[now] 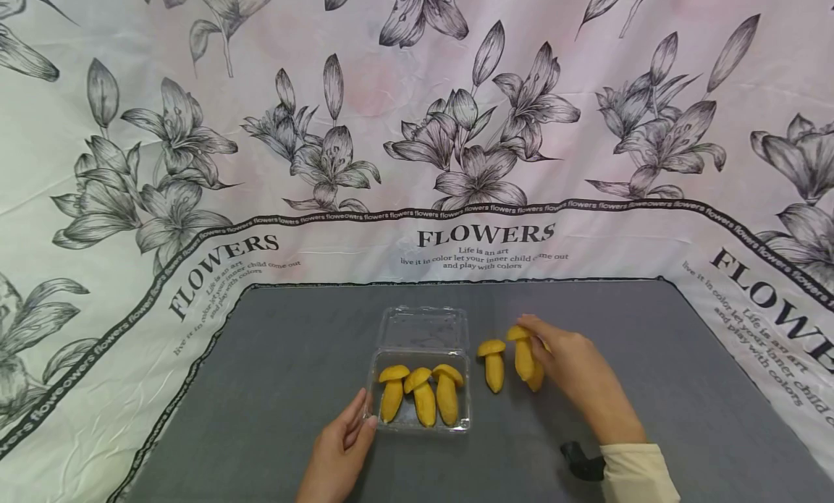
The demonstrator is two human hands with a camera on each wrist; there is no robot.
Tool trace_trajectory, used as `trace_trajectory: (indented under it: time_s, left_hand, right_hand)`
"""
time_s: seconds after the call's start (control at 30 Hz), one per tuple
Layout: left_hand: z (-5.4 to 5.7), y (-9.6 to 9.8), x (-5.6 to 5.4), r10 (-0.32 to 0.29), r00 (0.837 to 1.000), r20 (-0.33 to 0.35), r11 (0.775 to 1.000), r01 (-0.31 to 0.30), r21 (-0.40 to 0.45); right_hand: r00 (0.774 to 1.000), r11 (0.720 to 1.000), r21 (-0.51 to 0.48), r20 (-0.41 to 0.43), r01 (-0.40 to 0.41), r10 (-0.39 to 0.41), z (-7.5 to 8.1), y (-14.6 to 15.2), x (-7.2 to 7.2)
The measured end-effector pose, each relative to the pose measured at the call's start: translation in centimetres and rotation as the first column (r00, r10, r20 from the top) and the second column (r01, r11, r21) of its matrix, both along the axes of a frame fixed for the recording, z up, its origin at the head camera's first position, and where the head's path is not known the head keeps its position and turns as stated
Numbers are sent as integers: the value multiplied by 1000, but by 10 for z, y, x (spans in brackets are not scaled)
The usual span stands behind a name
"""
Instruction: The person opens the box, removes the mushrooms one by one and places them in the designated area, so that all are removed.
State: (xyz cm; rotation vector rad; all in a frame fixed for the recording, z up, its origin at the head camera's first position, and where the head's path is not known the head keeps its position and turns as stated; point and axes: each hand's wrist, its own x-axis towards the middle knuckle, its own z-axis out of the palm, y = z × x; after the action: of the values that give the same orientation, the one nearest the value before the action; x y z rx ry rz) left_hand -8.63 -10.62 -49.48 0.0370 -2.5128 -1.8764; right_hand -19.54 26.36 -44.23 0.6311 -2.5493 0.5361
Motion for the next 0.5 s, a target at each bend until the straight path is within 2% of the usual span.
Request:
trace_trajectory:
  time_s: [0.2, 0.37, 0.5]
  left_hand:
    - [1, -1, 0, -2, 1000, 11, 1000, 2, 2]
    - [1, -1, 0, -9, 1000, 29, 1000, 9, 8]
    - [0, 0, 0, -5, 1000, 17, 1000, 5, 12]
  right_hand:
    - [996, 997, 28, 55, 65, -67, -2, 15, 3]
    - [993, 995, 29, 67, 100, -101, -5, 26, 6]
    - [992, 994, 20, 64, 109, -110, -7, 34, 8]
